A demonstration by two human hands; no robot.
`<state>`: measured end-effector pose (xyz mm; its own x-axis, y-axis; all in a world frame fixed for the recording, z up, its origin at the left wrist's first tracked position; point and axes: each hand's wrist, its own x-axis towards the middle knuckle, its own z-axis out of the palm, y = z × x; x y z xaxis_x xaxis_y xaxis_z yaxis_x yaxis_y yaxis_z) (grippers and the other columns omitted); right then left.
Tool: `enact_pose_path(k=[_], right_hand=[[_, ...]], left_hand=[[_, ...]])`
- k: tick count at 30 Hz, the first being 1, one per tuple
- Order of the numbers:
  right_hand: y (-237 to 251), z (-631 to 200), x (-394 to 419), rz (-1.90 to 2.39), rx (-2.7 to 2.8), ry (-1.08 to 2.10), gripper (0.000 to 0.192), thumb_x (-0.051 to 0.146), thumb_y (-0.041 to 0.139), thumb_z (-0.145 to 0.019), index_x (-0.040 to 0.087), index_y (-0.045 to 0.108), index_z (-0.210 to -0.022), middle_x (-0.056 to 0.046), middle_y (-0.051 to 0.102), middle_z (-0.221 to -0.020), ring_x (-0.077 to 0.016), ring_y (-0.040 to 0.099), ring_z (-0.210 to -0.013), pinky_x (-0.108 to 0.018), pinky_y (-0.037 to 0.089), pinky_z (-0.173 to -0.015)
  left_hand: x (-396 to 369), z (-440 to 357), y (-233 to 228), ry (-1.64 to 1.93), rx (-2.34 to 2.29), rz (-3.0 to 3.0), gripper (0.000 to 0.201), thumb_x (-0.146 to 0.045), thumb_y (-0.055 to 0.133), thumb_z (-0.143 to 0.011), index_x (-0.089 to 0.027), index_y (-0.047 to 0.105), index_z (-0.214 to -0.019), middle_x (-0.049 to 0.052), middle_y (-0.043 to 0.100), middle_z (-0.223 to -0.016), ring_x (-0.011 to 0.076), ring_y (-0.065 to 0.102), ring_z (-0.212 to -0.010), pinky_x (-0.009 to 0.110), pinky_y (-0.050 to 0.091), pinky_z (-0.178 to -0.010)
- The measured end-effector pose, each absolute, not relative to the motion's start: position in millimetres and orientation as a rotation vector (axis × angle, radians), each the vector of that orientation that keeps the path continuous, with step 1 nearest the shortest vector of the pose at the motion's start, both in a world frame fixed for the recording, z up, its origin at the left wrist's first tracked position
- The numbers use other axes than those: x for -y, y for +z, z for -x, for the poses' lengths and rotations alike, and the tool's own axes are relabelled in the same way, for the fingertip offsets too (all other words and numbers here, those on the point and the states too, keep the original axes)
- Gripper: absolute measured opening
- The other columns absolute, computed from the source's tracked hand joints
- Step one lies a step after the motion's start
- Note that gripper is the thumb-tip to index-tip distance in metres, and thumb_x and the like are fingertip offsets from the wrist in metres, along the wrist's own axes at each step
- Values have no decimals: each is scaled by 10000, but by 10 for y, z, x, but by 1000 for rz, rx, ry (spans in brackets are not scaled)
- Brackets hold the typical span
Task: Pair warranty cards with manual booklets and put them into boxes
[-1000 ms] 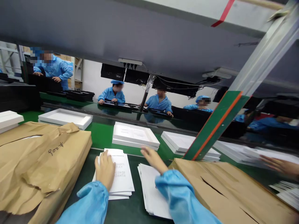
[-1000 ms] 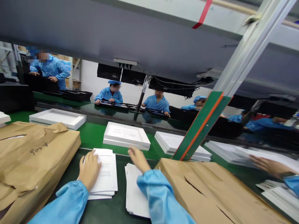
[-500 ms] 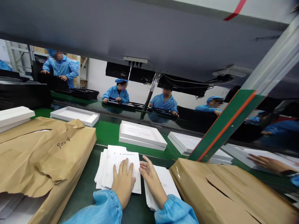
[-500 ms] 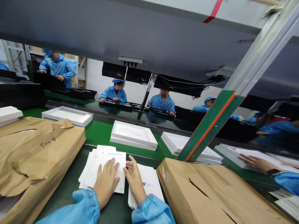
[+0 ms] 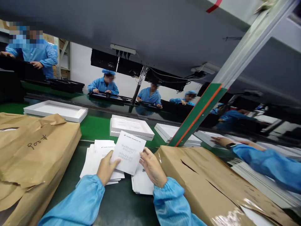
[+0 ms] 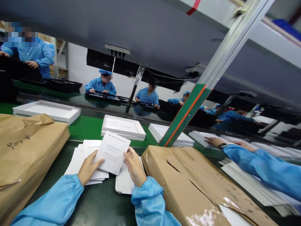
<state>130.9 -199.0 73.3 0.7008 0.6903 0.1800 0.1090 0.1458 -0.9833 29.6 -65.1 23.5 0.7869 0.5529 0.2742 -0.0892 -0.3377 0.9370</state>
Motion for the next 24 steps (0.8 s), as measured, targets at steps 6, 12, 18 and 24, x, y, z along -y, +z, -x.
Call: enact_pose_path(k=[6, 12, 18, 24], right_hand=[[485, -1458, 2483, 2247, 906, -19, 352, 350, 447, -658, 208, 492, -976, -73, 492, -1034, -221, 401, -992, -354, 353, -785], [222, -1258, 2836, 2801, 897, -346, 459, 398, 451, -649, 203, 439, -1065, -86, 545, -931, -269, 456, -885, -346, 399, -646], [200, -1178, 2878, 2798, 986, -672, 483, 344, 418, -685, 238, 315, -1144, -68, 529, -833, -244, 474, -778, -325, 397, -591], [125, -1204, 2924, 2786, 905, -624, 491, 350, 399, -702, 224, 268, -1158, -56, 506, -755, -238, 469, -750, -317, 403, -579]], left_hand=[[520, -336, 160, 854, -466, -1626, 330, -332, 410, -692, -142, 456, -958, 70, 536, -985, 173, 472, -929, 283, 344, -808], [498, -336, 151, 859, -472, -1565, 347, -354, 402, -699, -137, 457, -964, 77, 528, -986, 176, 465, -935, 294, 339, -815], [496, -340, 138, 855, -467, -1559, 374, -367, 415, -684, -134, 464, -973, 76, 532, -992, 183, 465, -938, 298, 333, -820], [498, -348, 134, 848, -467, -1576, 361, -365, 411, -689, -141, 462, -968, 72, 533, -990, 185, 459, -949, 297, 333, -820]])
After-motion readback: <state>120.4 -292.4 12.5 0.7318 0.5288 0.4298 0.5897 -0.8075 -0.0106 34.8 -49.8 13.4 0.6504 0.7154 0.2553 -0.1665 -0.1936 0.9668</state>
